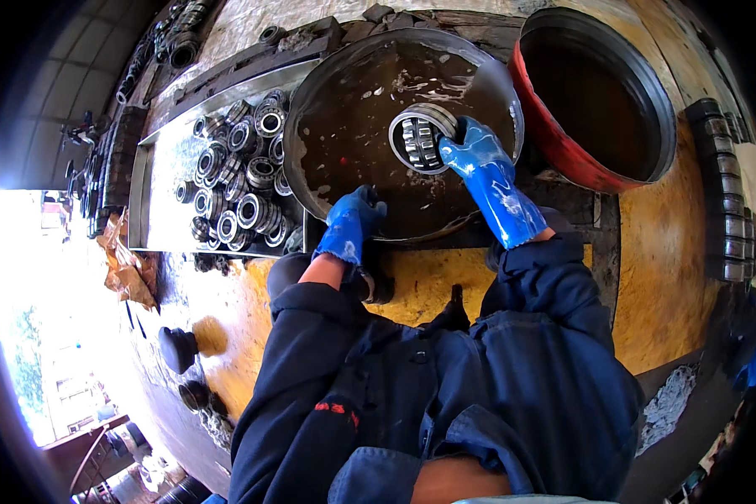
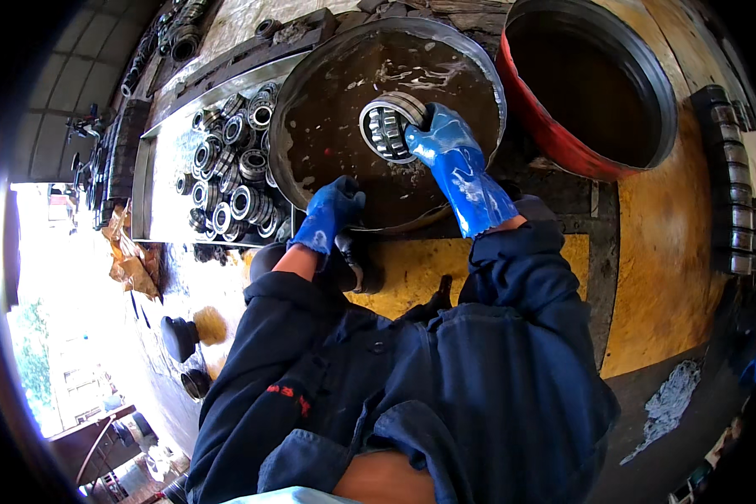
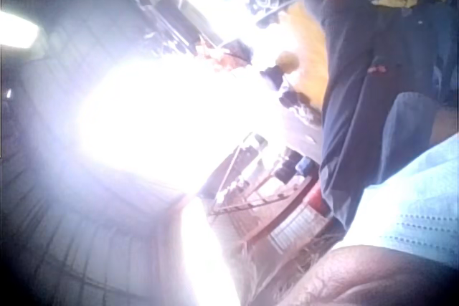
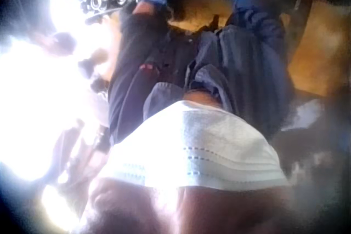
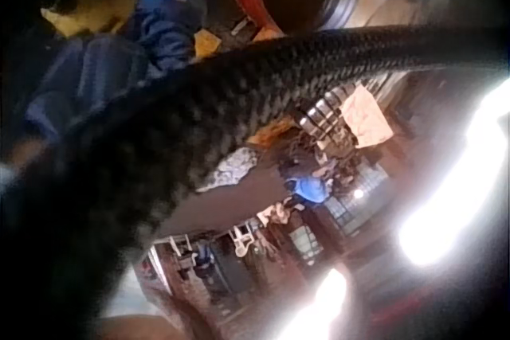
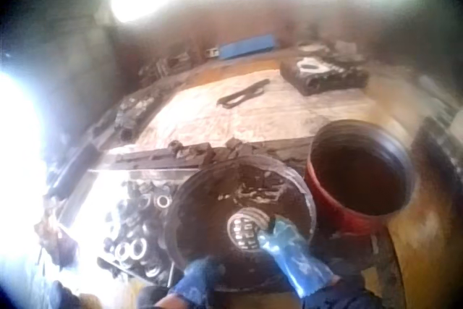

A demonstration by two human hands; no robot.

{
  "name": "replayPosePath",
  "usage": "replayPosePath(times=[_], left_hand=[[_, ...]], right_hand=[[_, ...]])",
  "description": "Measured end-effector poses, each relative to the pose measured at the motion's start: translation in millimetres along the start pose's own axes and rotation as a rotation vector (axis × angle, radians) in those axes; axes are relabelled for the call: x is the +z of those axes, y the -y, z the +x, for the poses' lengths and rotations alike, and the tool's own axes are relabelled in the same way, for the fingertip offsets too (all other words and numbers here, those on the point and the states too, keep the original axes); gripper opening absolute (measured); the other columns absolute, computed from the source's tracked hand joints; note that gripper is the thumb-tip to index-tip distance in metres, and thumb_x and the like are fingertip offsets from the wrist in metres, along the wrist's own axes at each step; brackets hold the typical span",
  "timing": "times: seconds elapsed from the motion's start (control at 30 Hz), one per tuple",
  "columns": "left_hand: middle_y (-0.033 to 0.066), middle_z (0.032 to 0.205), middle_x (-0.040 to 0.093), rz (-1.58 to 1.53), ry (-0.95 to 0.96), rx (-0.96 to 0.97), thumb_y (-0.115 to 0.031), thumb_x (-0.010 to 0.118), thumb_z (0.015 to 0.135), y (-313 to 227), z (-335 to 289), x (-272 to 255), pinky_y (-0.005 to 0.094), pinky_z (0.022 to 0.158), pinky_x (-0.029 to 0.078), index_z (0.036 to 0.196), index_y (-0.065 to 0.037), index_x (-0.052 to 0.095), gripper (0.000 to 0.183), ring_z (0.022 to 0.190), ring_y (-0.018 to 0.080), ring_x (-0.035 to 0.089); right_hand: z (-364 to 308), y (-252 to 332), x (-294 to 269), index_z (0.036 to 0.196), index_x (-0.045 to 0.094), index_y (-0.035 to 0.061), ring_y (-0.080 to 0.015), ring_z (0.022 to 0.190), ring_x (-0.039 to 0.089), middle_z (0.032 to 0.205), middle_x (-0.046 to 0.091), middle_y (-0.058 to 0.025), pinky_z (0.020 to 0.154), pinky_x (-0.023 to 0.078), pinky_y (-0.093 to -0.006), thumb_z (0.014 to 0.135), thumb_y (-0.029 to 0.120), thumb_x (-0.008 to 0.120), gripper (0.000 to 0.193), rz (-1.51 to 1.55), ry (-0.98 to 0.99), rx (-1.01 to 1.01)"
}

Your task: The person cleans large roller bearings by submerging and scrubbing them in a container of dark liquid, using a brush to clean the internal rolling elements.

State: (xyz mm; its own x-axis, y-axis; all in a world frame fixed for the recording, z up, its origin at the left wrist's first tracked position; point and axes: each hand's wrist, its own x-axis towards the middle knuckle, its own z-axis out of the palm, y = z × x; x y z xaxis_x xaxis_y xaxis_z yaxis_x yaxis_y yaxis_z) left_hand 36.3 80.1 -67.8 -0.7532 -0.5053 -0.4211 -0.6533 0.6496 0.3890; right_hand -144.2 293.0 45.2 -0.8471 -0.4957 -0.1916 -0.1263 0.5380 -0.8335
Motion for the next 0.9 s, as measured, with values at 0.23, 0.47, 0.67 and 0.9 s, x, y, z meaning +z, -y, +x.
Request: replayPosePath(times=[0.23,0.47,0.67,0.9], left_hand=[[0.0059,0.085,0.069,-1.159,0.5,0.028,-0.029,0.067,0.097,-28,27,-42,0.0273,0.059,0.053,0.113,-0.004,0.064,0.03,0.068,0.0143,0.064],[0.0129,0.108,0.072,-1.114,0.44,-0.104,-0.012,0.079,0.084,-15,21,-18,0.0349,0.088,0.055,0.125,0.001,0.064,0.046,0.094,0.0203,0.068],[0.0126,0.1,0.073,-1.077,0.328,-0.143,-0.017,0.081,0.079,-18,15,-24,0.0325,0.082,0.055,0.112,0.003,0.07,0.04,0.087,0.0189,0.069],[0.0118,0.089,0.071,-0.952,0.063,-0.222,-0.035,0.076,0.08,-3,32,-67,0.0331,0.073,0.05,0.109,0.0,0.071,0.046,0.08,0.02,0.064]], right_hand=[[7,-22,14,0.113,0.068,-0.0019,-0.0228,0.084,0.066,0.091,0.071,-0.0147,0.08,0.05,-0.0366,0.082,0.025,0.067,0.041,0.071,-0.007,0.078],[10,-50,55,0.119,0.064,-0.0062,-0.0191,0.096,0.063,0.106,0.07,-0.0127,0.09,0.048,-0.0313,0.081,0.01,0.07,0.042,0.419,0.376,0.104],[16,-50,67,0.121,0.063,-0.0055,-0.0196,0.099,0.063,0.108,0.068,-0.0114,0.092,0.047,-0.0305,0.085,0.016,0.072,0.043,0.701,0.486,0.149],[63,-44,77,0.127,0.061,-0.0026,-0.0197,0.1,0.065,0.111,0.068,-0.011,0.09,0.052,-0.0336,0.087,0.031,0.077,0.054,0.591,0.405,0.198]])
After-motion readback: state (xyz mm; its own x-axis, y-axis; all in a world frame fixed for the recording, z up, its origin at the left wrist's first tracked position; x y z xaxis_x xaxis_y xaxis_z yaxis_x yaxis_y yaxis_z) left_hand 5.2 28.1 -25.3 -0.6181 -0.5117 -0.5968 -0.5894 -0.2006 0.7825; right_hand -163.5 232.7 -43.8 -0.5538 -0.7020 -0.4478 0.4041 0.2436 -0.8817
